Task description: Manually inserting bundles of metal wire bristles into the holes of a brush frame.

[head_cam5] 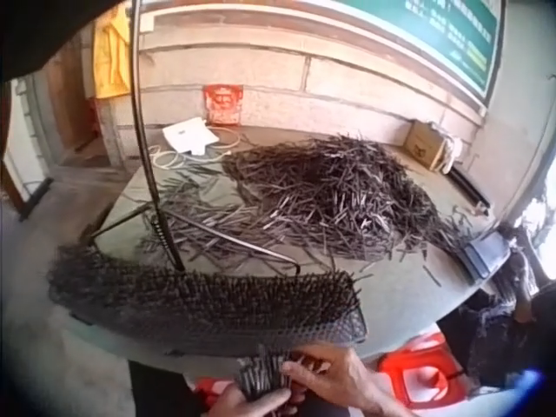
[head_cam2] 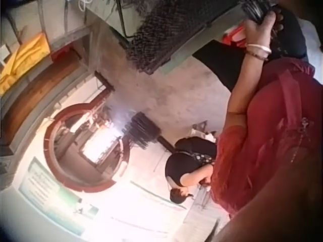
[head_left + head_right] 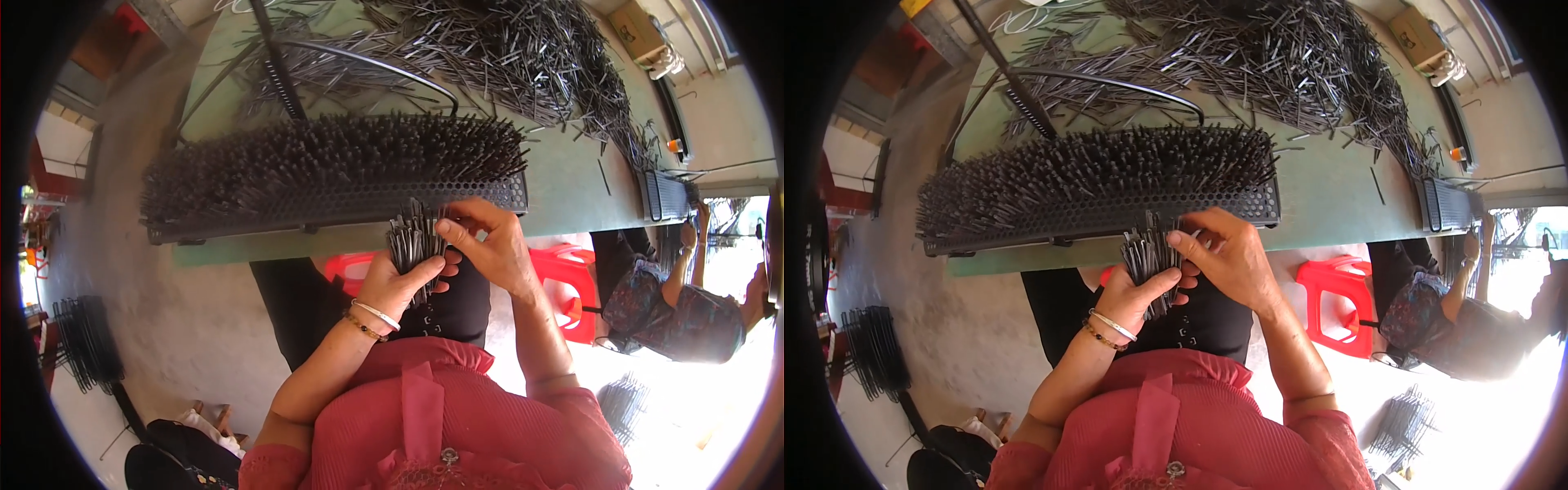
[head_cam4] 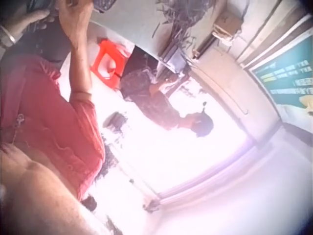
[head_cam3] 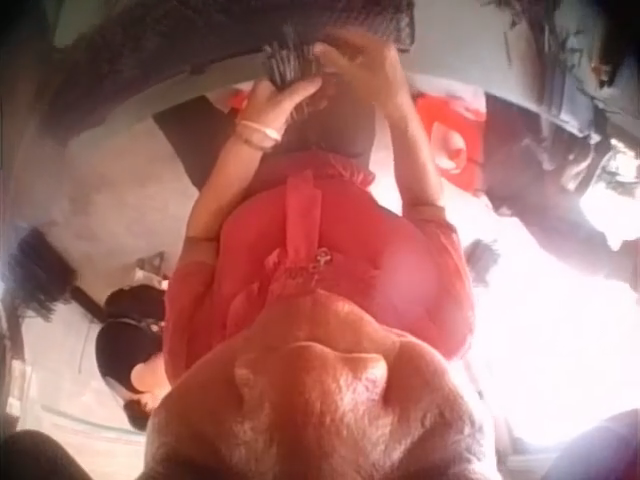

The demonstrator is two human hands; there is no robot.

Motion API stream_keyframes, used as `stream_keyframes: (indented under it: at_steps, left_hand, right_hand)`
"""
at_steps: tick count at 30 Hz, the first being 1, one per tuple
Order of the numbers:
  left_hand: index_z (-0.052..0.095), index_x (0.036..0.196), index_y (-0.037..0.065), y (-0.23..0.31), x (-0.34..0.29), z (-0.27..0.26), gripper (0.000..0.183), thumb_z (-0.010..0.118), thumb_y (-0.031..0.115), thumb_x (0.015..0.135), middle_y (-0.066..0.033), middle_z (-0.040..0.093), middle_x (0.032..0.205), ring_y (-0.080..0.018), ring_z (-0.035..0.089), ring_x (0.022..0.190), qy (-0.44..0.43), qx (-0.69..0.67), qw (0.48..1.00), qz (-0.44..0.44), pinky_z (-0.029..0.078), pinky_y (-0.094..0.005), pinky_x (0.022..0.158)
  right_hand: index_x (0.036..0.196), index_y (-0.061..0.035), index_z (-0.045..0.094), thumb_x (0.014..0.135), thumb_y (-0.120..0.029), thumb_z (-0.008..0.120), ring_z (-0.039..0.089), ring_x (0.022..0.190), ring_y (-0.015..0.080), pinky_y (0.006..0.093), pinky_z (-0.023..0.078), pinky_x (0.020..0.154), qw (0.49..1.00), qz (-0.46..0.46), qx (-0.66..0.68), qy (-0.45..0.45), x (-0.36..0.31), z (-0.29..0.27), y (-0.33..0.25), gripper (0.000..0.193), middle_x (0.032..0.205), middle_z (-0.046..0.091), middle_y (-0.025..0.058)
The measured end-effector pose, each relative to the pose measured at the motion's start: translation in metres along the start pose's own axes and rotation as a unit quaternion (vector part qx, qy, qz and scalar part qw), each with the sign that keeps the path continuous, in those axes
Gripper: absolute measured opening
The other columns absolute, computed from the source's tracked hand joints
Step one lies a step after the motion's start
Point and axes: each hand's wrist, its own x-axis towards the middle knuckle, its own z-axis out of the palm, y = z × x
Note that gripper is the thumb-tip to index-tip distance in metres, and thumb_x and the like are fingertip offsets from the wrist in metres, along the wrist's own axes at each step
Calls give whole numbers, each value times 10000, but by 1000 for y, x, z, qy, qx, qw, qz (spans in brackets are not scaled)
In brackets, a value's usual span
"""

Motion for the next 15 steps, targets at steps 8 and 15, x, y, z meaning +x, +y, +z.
stream_keyframes:
  at_steps: [8,15]
  left_hand:
    - [564,1102,13,-1,-16,-20,235,581,103,885,-105,647,1007,-175,637,884,14,-29,999,27,550,-299,710]
    - [523,1132,16,2,-35,-44,283,587,131,881,-130,646,995,-184,641,858,70,-44,996,36,548,-319,708]
  right_hand:
    - [1013,43,619,881,-123,607,565,718,79,221,462,659,968,127,196,-90,0,20,-8,212,809,652,49]
    - [1102,35,574,882,-48,589,587,836,94,229,463,778,981,-64,179,41,15,44,-26,236,897,655,79]
